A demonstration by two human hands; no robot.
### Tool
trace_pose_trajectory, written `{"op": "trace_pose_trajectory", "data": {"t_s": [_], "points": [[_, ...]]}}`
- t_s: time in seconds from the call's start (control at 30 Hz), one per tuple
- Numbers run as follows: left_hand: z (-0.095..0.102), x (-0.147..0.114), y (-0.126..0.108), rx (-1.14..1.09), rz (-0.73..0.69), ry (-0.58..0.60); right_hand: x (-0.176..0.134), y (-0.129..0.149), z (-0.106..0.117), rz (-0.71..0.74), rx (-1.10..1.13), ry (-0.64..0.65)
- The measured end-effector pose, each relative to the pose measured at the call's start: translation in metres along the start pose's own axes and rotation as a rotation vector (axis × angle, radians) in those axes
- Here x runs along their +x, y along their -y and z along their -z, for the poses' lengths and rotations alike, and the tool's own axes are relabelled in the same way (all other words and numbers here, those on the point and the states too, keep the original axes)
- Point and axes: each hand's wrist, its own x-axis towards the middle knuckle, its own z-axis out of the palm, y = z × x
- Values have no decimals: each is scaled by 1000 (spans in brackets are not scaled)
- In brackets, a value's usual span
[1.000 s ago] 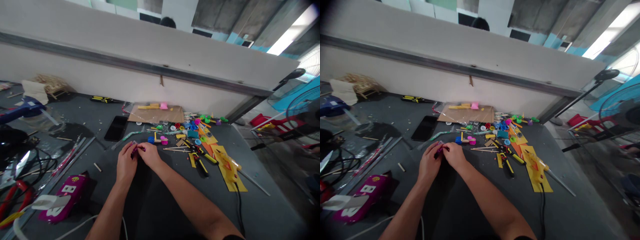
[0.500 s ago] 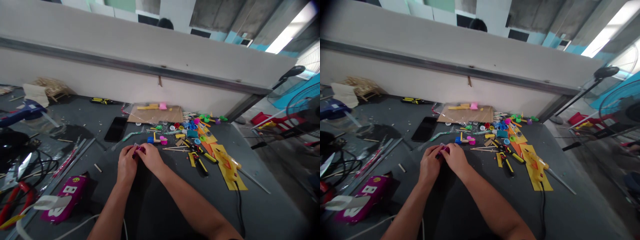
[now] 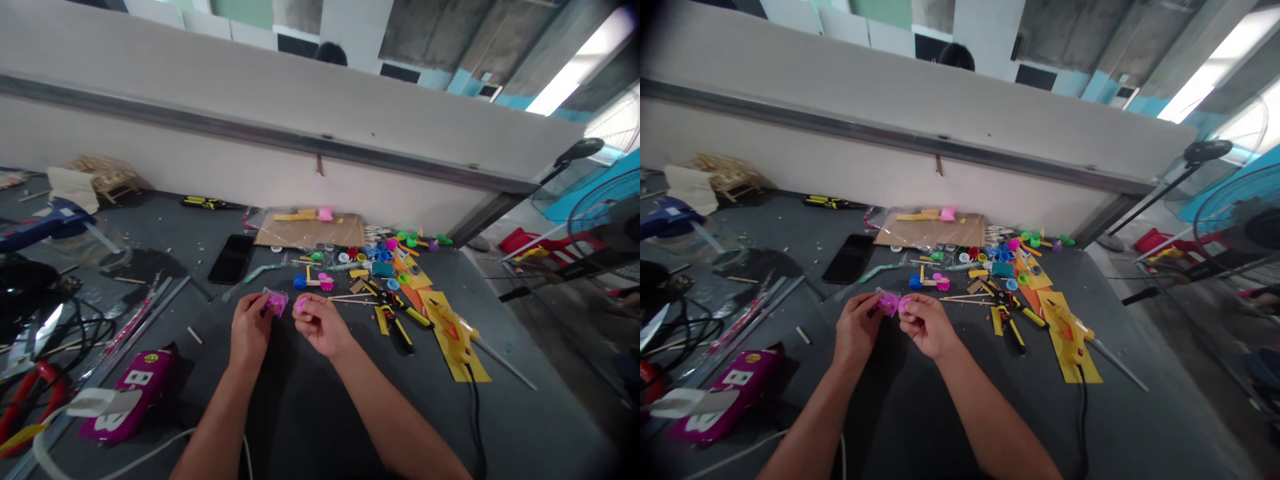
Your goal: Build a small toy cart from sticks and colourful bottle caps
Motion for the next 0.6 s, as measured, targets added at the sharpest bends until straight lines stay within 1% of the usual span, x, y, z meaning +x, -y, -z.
{"op": "trace_pose_trajectory", "data": {"t_s": [0.07, 0.1, 0.23, 0.27, 0.33, 0.4, 0.47, 0.53, 0.57, 0.6], "points": [[-1, 2, 1, 4, 19, -24, -8, 8, 3, -25, 68, 22], [-2, 3, 2, 22, 19, -17, -10, 11, 5, -45, 88, 16], [-5, 5, 3, 60, 9, 65, -13, 16, 14, -110, 169, -48], [-5, 5, 3, 74, 5, 72, -14, 17, 15, -117, 190, -65], [0, 6, 0, 119, -1, 42, -17, 18, 16, -132, 218, -104], [7, 6, -9, 162, -11, -2, -21, 19, 15, -97, 213, -148], [14, 4, -25, 150, -35, -17, -24, 20, 15, -25, 171, -167], [18, -3, -45, 56, -52, 14, -26, 21, 16, 21, 116, -151], [18, -8, -56, -16, -35, 44, -27, 21, 17, 27, 87, -141], [17, -14, -66, -112, 16, 91, -27, 22, 18, 27, 53, -137]]}}
